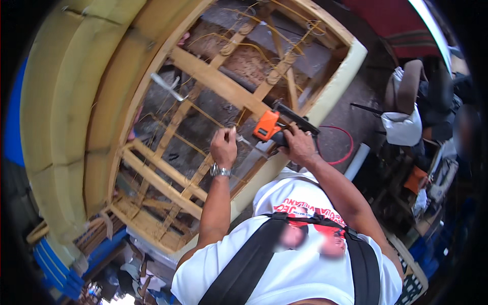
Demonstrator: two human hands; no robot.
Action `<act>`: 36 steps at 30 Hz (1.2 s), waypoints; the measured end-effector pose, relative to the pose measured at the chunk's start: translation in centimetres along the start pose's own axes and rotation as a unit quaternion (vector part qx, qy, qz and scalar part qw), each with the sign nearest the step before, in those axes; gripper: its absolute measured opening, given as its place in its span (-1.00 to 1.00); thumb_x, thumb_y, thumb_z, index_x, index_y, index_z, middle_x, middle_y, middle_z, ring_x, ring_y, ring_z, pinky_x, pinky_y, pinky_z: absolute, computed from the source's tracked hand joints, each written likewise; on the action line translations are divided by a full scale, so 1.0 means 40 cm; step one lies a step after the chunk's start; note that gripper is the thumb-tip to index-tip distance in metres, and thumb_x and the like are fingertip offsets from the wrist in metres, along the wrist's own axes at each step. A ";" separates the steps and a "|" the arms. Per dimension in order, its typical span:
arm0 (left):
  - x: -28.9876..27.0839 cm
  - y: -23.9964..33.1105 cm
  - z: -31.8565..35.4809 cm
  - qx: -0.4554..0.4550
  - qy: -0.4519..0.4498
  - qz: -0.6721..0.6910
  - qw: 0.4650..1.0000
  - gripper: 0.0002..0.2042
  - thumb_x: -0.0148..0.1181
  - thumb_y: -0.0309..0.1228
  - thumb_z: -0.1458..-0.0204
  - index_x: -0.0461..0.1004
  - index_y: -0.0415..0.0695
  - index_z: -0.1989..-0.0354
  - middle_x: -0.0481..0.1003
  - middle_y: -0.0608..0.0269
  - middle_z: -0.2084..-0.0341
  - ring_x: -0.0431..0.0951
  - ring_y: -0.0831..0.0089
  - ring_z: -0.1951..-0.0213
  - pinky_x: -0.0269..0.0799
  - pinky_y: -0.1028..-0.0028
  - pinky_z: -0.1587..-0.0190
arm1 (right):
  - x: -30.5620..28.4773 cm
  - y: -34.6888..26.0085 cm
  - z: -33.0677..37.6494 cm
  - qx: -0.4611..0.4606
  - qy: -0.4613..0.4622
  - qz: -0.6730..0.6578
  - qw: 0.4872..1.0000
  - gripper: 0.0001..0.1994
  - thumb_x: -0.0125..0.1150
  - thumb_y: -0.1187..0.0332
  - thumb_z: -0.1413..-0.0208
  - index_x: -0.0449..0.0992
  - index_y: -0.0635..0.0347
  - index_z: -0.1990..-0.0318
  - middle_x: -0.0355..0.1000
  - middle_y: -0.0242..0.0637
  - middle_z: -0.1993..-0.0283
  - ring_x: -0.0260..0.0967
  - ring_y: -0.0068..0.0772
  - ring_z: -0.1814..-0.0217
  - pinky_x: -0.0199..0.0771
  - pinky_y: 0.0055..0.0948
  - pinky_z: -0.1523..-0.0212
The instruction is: Using a pneumatic staple gun and twine to secure webbing to a wooden furniture frame.
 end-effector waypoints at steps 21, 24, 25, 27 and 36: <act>0.433 0.662 0.317 0.212 -0.375 0.203 0.879 -0.88 0.21 -0.41 -0.11 0.53 -0.21 0.30 0.53 0.19 0.48 0.51 0.40 0.47 0.42 0.42 0.39 | 0.003 0.535 0.624 0.243 0.169 -0.161 0.941 -0.65 0.21 0.23 -0.11 0.46 0.16 -0.01 0.42 -0.12 -0.02 0.35 -0.10 -0.15 0.39 -0.19 -0.13; 0.547 0.728 0.490 0.284 -0.518 0.136 0.795 -0.86 0.24 -0.39 -0.06 0.53 -0.21 0.30 0.53 0.16 0.43 0.53 0.31 0.37 0.43 0.35 0.30 | 0.172 0.735 0.899 0.452 0.105 -0.234 0.854 -0.63 0.20 0.17 -0.07 0.51 0.24 0.05 0.45 -0.03 -0.02 0.40 -0.07 -0.09 0.37 -0.24 -0.12; 0.587 0.732 0.536 0.273 -0.583 0.078 0.761 -0.84 0.27 -0.38 -0.02 0.53 -0.20 0.30 0.53 0.11 0.27 0.52 0.20 0.17 0.41 0.25 0.12 | 0.266 0.787 1.012 0.520 0.036 -0.246 0.817 -0.60 0.21 0.13 -0.05 0.52 0.23 0.05 0.47 -0.03 0.01 0.42 -0.07 -0.08 0.38 -0.23 -0.11; 0.644 0.755 0.566 0.316 -0.547 0.054 0.773 -0.80 0.29 -0.36 0.01 0.52 -0.18 0.26 0.51 0.10 0.19 0.49 0.16 0.09 0.40 0.23 0.05 | 0.455 0.874 1.229 0.584 -0.066 -0.257 0.767 -0.56 0.23 0.06 0.00 0.55 0.21 0.07 0.50 -0.01 0.05 0.45 -0.05 -0.05 0.41 -0.21 -0.09; 1.094 0.706 0.448 0.308 -0.276 -0.290 0.863 -0.24 0.14 -0.07 -0.06 0.13 -0.49 -0.24 0.14 -0.36 -0.26 0.09 -0.13 -0.33 -0.08 0.14 -0.41 | 0.704 1.144 1.592 0.568 -0.088 -0.431 0.695 -0.67 0.21 0.16 -0.04 0.60 0.12 0.10 0.51 -0.05 0.02 0.47 -0.09 -0.06 0.43 -0.24 -0.10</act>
Point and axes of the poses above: each hand's wrist, its own z-axis away from the middle knuckle, its own x-axis out of the palm, y = z × x, the point moved 9 cm from there along -z, towards the middle knuckle
